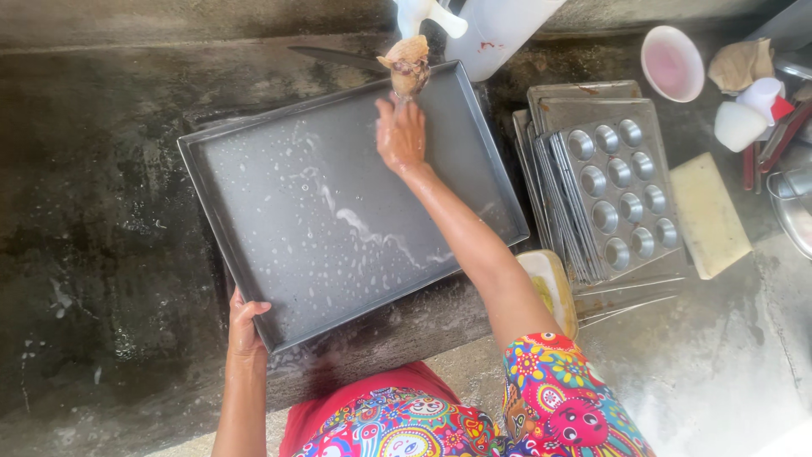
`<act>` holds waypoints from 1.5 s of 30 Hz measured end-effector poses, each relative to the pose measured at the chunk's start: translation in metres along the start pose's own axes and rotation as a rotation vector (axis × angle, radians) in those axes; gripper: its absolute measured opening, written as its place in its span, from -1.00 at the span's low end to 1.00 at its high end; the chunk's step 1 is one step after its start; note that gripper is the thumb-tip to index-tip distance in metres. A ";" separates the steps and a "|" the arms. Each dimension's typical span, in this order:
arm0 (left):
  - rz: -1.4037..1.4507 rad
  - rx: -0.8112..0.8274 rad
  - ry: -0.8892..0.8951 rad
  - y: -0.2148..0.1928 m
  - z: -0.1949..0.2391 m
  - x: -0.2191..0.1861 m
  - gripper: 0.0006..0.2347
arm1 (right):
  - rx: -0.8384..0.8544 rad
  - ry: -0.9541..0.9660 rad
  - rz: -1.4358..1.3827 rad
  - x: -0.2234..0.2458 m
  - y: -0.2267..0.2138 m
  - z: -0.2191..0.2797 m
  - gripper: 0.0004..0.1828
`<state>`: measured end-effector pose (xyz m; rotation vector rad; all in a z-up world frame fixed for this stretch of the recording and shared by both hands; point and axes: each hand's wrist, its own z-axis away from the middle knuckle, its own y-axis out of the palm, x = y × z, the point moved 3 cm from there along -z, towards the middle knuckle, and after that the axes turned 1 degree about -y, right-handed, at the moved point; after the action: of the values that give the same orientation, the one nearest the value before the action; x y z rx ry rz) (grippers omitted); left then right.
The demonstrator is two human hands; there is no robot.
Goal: The person washes a large metal baking tray in a concrete sink using a scrubber and running water, then rinses it and places it aside. They fill two plastic jugs with water, walk outside to pour it on the ground, return to the sink, and continue washing a stack of trays with a scrubber.
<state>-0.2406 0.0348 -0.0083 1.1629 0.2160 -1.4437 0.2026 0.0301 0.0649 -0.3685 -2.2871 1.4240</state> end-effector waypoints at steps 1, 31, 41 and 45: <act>0.010 0.007 0.000 0.001 0.000 0.001 -0.41 | -0.015 -0.056 -0.016 0.009 0.002 0.005 -0.54; 0.034 0.127 -0.114 0.022 -0.052 0.059 -0.53 | 0.195 -0.112 -0.245 0.013 0.002 -0.018 -0.83; 0.017 -0.025 -0.138 -0.007 -0.025 0.030 -0.55 | 0.396 -0.158 -0.028 -0.031 0.123 -0.163 -0.49; -0.108 -0.199 -0.132 -0.037 -0.024 0.036 -0.48 | 0.665 -0.056 0.083 -0.021 0.149 -0.174 0.24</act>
<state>-0.2517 0.0385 -0.0637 0.9024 0.3267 -1.5501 0.3052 0.2234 -0.0062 -0.2129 -1.7064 2.1373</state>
